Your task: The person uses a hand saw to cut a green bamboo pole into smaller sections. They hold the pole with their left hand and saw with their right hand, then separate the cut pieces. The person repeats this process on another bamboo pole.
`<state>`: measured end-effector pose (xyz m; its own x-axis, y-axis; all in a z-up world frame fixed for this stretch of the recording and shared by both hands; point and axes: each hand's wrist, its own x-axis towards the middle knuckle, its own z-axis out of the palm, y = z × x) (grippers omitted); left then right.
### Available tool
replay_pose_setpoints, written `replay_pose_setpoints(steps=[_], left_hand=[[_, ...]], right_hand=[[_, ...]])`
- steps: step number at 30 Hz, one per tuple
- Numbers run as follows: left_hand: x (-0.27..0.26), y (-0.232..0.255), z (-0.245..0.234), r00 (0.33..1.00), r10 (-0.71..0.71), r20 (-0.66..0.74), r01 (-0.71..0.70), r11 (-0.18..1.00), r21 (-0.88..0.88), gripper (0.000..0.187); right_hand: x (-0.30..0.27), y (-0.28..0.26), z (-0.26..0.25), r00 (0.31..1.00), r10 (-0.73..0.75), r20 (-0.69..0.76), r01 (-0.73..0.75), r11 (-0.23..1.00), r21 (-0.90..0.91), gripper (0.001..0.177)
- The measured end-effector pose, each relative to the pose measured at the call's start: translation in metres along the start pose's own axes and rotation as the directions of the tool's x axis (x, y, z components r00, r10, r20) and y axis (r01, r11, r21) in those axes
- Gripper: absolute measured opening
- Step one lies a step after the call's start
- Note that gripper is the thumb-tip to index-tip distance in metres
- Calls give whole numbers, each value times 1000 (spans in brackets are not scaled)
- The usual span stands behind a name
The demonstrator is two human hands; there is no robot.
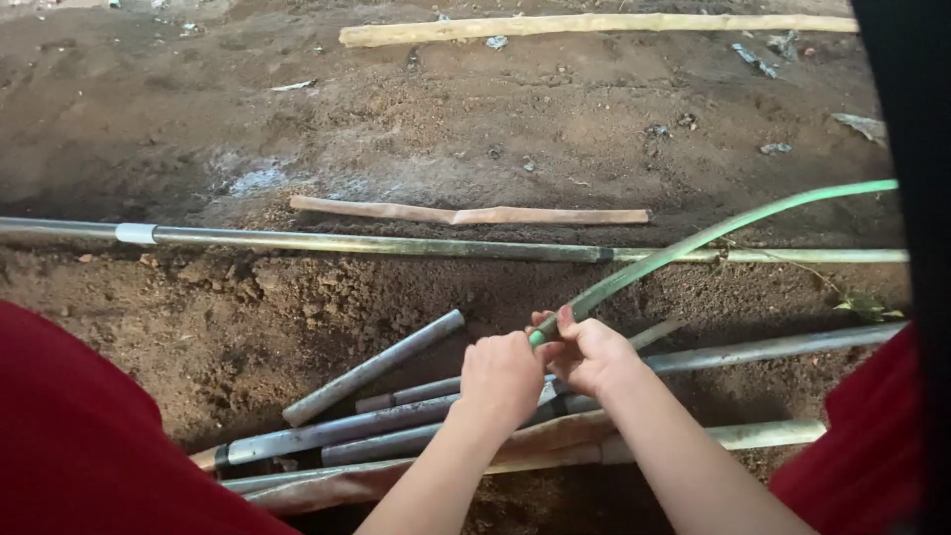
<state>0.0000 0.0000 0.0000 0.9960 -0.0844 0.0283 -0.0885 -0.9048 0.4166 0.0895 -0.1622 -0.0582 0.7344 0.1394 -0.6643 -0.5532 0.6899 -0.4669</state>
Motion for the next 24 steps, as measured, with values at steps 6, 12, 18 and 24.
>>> replay_pose_setpoints(steps=[6, 12, 18, 24], left_hand=[[7, 13, -13, 946, -166, 277, 230, 949, -214, 53], [1, 17, -25, 923, -95, 374, 230, 914, -335, 55], [0, 5, -16, 985, 30, 168, 29, 940, -340, 51], [-28, -1, -114, 928, -82, 363, 180, 953, -244, 49]], right_hand=[[-3, -10, 0, 999, 26, -31, -26, 1000, -13, 32], [3, -18, -6, 996, 50, -71, -50, 999, 7, 28], [-27, -22, 12, 996, 60, -62, -63, 997, -45, 19], [-59, 0, 48, 997, 76, 12, -73, 981, -181, 47]])
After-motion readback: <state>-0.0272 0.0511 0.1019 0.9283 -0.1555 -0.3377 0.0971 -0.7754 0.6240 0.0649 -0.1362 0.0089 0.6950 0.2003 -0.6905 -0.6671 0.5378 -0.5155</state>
